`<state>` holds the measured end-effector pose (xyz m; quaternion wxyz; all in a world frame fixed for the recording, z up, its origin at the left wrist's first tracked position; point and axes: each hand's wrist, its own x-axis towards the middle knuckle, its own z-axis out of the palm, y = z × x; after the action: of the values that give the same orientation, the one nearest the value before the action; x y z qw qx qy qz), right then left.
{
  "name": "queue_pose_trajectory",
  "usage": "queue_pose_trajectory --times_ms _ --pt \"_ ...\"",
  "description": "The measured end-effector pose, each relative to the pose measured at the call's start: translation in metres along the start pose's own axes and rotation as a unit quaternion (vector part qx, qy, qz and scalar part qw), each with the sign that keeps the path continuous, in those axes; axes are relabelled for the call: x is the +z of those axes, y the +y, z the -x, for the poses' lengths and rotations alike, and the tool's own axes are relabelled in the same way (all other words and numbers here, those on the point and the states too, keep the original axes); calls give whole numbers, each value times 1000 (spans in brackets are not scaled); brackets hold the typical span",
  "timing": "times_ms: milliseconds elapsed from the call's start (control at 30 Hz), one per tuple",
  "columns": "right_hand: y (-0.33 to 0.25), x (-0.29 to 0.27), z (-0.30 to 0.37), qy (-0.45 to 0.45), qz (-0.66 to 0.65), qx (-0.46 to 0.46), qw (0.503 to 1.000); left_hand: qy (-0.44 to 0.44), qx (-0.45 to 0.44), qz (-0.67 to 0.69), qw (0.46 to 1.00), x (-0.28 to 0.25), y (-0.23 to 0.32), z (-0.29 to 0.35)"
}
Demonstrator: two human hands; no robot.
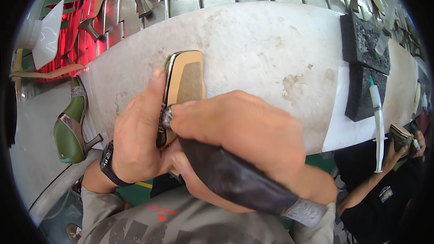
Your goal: The person assembles high-heeled shoes by taking shoe lasts and soles from a conveyor, pressing the soles onto the lasts by hand, hammering the edges with a hammer, and applying adhesive using a syringe.
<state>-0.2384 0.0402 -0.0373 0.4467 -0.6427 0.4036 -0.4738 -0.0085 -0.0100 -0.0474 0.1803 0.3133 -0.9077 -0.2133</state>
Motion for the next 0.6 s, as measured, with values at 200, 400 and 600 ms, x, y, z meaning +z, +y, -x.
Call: queue_pose_trajectory --times_ms 200,400,600 --pt "-27 -1 -31 52 -15 198 979 18 -2 13 1000 -7 2 3" --pt "-3 -8 -56 107 21 174 979 8 -5 37 999 -7 0 6" --pt "-37 10 -23 42 10 227 973 19 -33 49 998 -5 -2 10"
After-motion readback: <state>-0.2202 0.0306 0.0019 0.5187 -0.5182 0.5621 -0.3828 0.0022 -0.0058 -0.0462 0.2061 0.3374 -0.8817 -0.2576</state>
